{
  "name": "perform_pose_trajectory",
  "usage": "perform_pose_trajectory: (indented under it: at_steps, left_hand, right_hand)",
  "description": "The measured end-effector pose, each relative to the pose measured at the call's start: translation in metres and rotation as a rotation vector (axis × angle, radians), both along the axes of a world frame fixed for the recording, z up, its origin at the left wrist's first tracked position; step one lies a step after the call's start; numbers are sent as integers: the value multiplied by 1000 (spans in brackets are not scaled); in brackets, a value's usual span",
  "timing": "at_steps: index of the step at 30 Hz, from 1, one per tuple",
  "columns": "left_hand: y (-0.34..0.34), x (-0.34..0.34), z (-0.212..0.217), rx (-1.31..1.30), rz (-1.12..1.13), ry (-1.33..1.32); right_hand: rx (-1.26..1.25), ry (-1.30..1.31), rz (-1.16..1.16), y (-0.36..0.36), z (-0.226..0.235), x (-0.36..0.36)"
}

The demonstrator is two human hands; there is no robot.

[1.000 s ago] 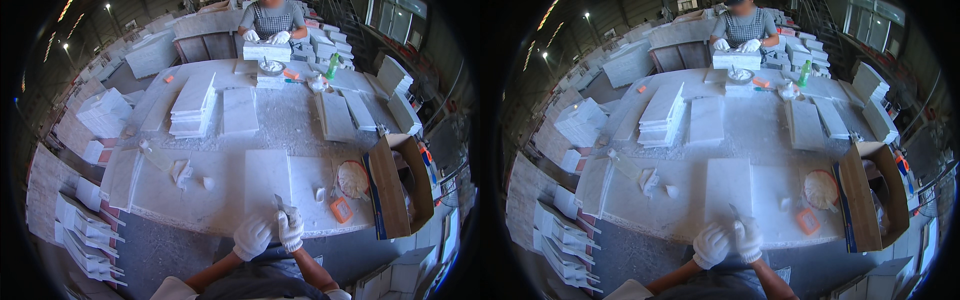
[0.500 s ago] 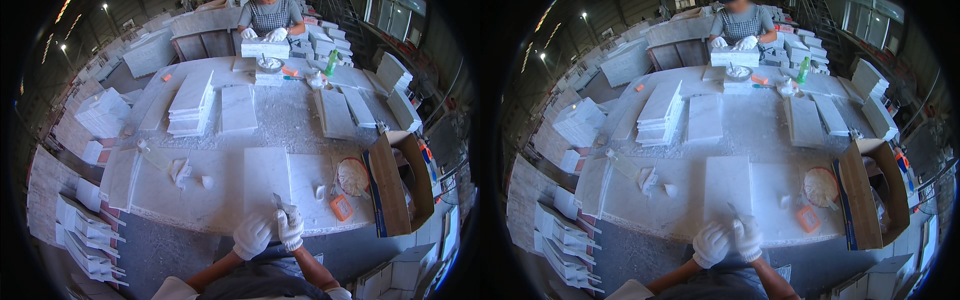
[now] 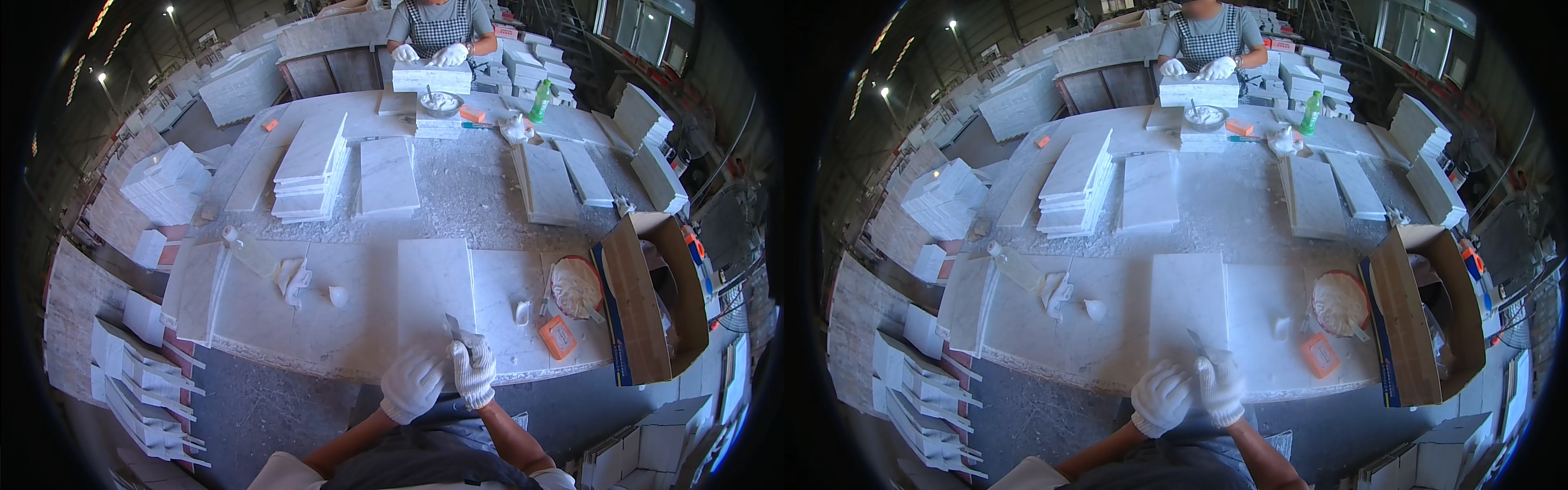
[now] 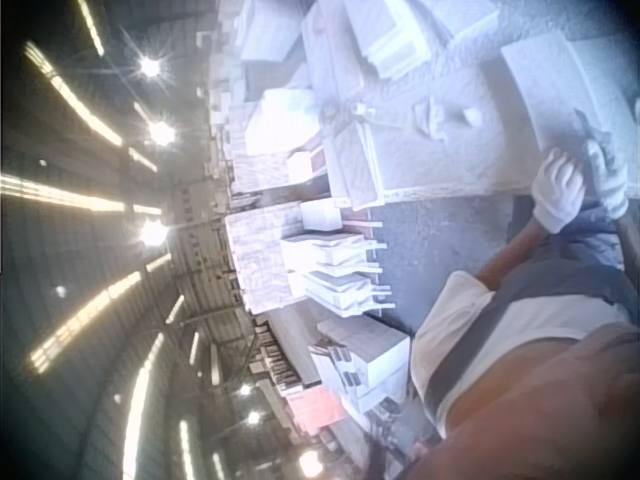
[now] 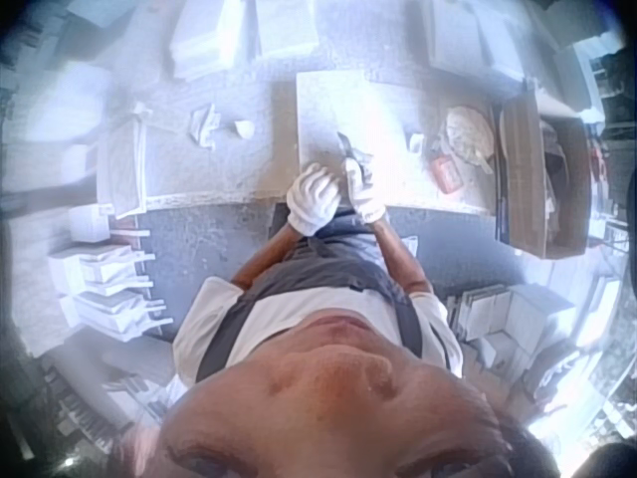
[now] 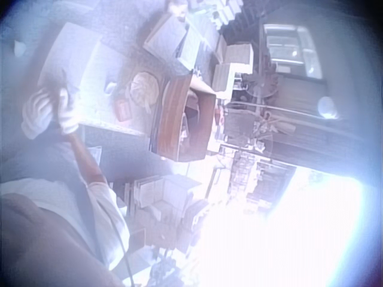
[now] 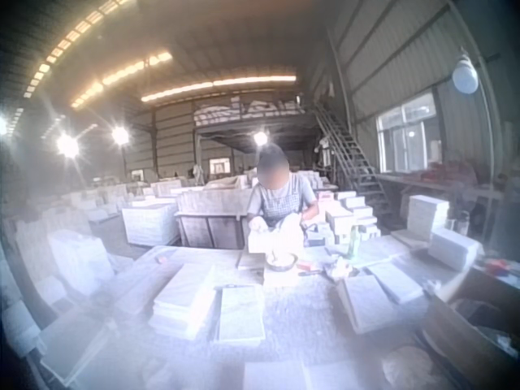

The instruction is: The person scrapes and smooths a white rectangular stone tile on a workbench using a metal scraper and a small white putty-like material. They repeatedly apply the putty, scrape it into the surface, and wipe the tile, then mark it with a paint marker before placing it aside.

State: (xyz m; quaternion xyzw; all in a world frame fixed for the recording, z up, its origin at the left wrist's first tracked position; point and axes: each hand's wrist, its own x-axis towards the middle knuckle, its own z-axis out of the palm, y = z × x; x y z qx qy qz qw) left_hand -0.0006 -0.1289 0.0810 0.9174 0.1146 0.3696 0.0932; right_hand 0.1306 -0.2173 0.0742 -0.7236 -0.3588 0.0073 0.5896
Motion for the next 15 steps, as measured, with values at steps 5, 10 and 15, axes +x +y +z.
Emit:
perform_pose_trajectory:
  at_steps: [5, 10, 15]
  left_hand:
    - [0, 0, 0, 5, 5, -5]
    - [0, 1, 4, 8, 3, -2]
    - [-1, 1, 10, 0, -16, 12]
  right_hand:
    - [6, -17, 3, 0, 0, 0]
    - [6, -6, 11, -1, 0, 0]
    - [0, 28, -5, -1, 0, -1]
